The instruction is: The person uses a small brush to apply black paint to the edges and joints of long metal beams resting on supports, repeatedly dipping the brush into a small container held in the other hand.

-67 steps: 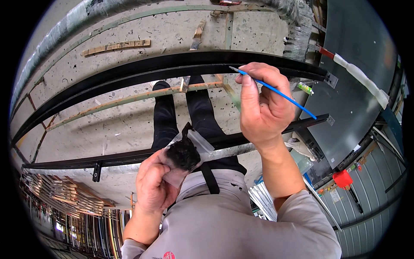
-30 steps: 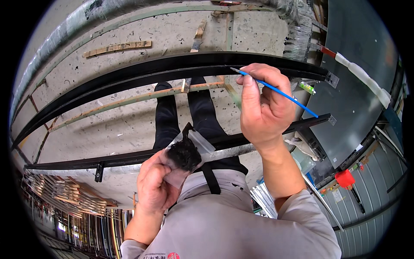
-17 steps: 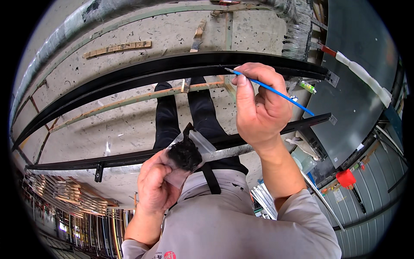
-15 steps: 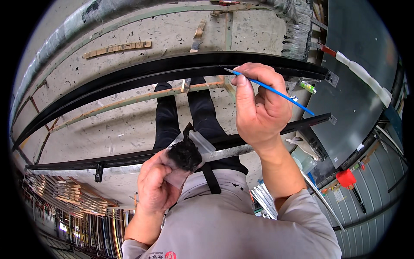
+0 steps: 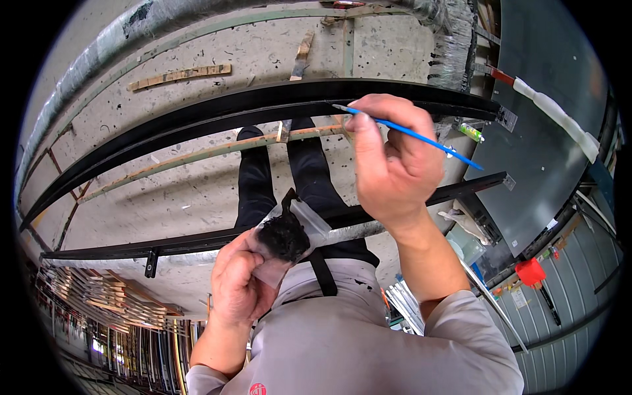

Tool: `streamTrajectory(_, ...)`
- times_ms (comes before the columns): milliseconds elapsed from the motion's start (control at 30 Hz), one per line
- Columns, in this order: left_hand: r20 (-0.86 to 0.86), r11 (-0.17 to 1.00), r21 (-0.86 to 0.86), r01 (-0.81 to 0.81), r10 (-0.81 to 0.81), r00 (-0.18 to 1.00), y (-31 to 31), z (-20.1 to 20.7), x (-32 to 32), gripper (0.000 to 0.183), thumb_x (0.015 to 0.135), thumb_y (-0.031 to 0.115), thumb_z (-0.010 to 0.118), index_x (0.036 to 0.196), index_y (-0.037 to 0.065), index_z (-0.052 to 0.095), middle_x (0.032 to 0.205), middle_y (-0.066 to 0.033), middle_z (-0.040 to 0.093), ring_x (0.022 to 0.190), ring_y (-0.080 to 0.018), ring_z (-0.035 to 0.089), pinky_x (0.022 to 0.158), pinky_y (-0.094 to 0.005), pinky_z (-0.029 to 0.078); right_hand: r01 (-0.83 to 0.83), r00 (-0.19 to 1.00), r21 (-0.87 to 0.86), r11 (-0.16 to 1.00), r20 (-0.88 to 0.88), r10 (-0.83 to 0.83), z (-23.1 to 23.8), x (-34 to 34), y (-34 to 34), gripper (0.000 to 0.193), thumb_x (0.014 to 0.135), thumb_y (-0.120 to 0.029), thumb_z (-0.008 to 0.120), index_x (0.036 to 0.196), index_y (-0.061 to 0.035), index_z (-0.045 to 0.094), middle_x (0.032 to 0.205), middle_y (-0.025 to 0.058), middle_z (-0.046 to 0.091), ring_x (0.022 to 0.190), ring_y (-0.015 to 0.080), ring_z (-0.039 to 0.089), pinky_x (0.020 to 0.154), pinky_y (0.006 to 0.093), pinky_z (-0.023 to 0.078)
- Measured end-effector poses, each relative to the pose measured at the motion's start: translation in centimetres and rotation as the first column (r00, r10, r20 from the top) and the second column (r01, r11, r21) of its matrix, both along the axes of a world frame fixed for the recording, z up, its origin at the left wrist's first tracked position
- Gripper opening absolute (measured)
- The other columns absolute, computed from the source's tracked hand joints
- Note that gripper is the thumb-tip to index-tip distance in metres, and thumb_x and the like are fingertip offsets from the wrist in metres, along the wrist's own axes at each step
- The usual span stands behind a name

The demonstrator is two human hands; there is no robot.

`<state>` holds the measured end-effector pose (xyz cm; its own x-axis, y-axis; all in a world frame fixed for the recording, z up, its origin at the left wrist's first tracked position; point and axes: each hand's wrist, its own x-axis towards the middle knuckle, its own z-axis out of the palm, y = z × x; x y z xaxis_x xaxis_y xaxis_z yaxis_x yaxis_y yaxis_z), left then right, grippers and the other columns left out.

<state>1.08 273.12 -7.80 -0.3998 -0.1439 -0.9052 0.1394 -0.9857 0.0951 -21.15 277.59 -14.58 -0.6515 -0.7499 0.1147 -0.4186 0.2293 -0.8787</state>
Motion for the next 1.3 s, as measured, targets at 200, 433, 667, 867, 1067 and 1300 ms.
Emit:
streamTrajectory(200, -0.070, 0.996, 0.027, -0.084, 0.086, 0.994, 0.3, 0.1, 0.0, 0.047, 0.080, 0.005, 0.038, 0.118, -0.017, 0.055, 0.116, -0.0241, 0.064, 0.108, -0.0328, 0.063, 0.100, -0.0406, 0.047, 0.028, 0.999, 0.029, 0.999, 0.044, -0.029, 0.8, -1.4, 1.0, 0.015, 0.094, 0.008, 0.056, 0.109, 0.0062, 0.054, 0.102, 0.0171, 0.067, 0.083, 0.0161, 0.067, 0.074, 0.0249, 0.055)
streamTrajectory(433, 0.007, 1.000, -0.013, -0.018, 0.018, 1.000, 0.6, 0.0, -0.5, 0.043, 0.077, 0.008, 0.043, 0.111, -0.014, 0.058, 0.111, -0.0233, 0.065, 0.103, -0.0361, 0.065, 0.098, -0.0515, 0.051, 0.378, 0.925, -0.048, 0.924, 0.048, -0.376, 1.2, -4.9, 4.6, 0.009, 0.095, 0.004, 0.057, 0.104, 0.0058, 0.056, 0.098, 0.0152, 0.067, 0.079, 0.0163, 0.068, 0.071, 0.0250, 0.056)
streamTrajectory(667, 0.026, 0.999, -0.033, 0.029, -0.028, 0.999, 1.2, -0.6, -0.4, 0.040, 0.076, 0.009, 0.044, 0.108, -0.010, 0.060, 0.106, -0.0201, 0.067, 0.098, -0.0336, 0.066, 0.094, -0.0511, 0.053, 0.322, 0.947, -0.062, 0.945, 0.039, -0.320, 0.5, -5.2, 5.2, 0.011, 0.094, 0.006, 0.058, 0.105, 0.0061, 0.055, 0.101, 0.0150, 0.067, 0.080, 0.0159, 0.068, 0.073, 0.0252, 0.056)
streamTrajectory(867, 0.028, 0.999, -0.038, 0.037, -0.036, 0.999, 1.1, -0.5, -0.8, 0.040, 0.077, 0.009, 0.045, 0.109, -0.011, 0.060, 0.106, -0.0205, 0.066, 0.098, -0.0346, 0.066, 0.093, -0.0525, 0.053, 0.369, 0.929, -0.031, 0.929, 0.015, -0.369, 0.6, -5.8, 5.6, 0.011, 0.093, 0.007, 0.060, 0.103, 0.0059, 0.057, 0.097, 0.0132, 0.068, 0.078, 0.0144, 0.068, 0.070, 0.0240, 0.055)
streamTrajectory(1067, 0.051, 0.998, -0.040, 0.051, -0.049, 0.998, 1.1, -0.6, -1.0, 0.041, 0.077, 0.010, 0.046, 0.110, -0.011, 0.059, 0.108, -0.0206, 0.066, 0.098, -0.0348, 0.067, 0.093, -0.0533, 0.053, 0.312, 0.950, 0.041, 0.949, -0.036, -0.311, 0.4, -6.0, 5.9, 0.010, 0.093, 0.006, 0.060, 0.102, 0.0054, 0.058, 0.095, 0.0130, 0.068, 0.077, 0.0143, 0.068, 0.070, 0.0237, 0.055)
streamTrajectory(1300, 0.005, 1.000, -0.002, -0.001, 0.001, 1.000, 0.8, -0.4, -1.8, 0.042, 0.078, 0.009, 0.045, 0.112, -0.013, 0.058, 0.110, -0.0208, 0.066, 0.103, -0.0339, 0.065, 0.097, -0.0494, 0.051, 0.274, 0.961, 0.056, 0.960, -0.047, -0.271, 0.1, -5.6, 5.7, 0.009, 0.094, 0.004, 0.060, 0.103, 0.0046, 0.059, 0.094, 0.0129, 0.070, 0.076, 0.0139, 0.069, 0.069, 0.0226, 0.055)
